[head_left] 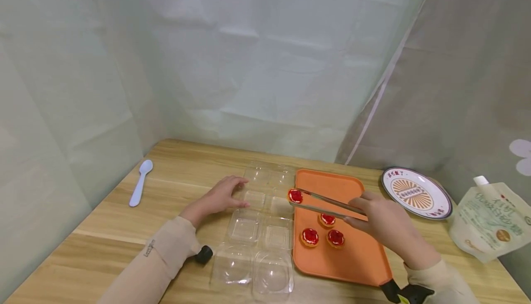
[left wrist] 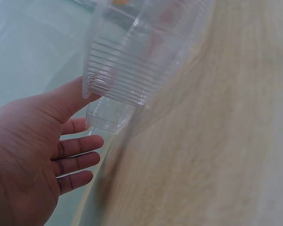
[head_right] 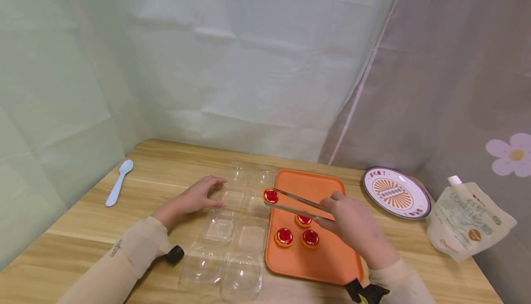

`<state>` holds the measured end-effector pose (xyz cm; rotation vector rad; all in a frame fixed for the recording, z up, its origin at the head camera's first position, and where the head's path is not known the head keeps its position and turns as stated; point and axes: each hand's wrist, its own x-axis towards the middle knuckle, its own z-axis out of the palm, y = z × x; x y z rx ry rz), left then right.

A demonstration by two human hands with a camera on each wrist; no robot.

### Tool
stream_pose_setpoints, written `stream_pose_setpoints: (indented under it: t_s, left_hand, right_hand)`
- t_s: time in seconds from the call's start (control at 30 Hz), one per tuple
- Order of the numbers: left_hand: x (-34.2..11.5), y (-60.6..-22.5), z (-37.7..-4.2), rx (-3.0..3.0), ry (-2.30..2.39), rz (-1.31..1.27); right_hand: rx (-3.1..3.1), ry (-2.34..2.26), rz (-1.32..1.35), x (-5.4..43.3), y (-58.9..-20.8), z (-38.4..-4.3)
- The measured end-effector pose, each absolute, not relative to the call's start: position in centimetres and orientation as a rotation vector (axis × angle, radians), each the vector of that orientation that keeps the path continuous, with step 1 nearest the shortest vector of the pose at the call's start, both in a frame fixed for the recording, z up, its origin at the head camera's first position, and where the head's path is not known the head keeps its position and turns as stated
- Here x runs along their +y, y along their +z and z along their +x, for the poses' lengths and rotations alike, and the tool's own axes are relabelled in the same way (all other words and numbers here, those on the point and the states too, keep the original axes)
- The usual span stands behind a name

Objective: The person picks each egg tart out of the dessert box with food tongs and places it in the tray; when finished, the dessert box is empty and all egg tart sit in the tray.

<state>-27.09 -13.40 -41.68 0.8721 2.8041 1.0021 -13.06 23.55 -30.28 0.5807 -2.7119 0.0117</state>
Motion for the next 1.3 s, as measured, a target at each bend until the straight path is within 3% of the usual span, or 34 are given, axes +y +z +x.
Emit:
stream_pose_setpoints:
  t_s: [1.3]
  left_hand:
    - [-13.5,-41.6,-27.1,2.81,1.008,0.86]
  right_hand:
    - [-2.833,-0.051,0.493,25.9,-33.2,-11.8]
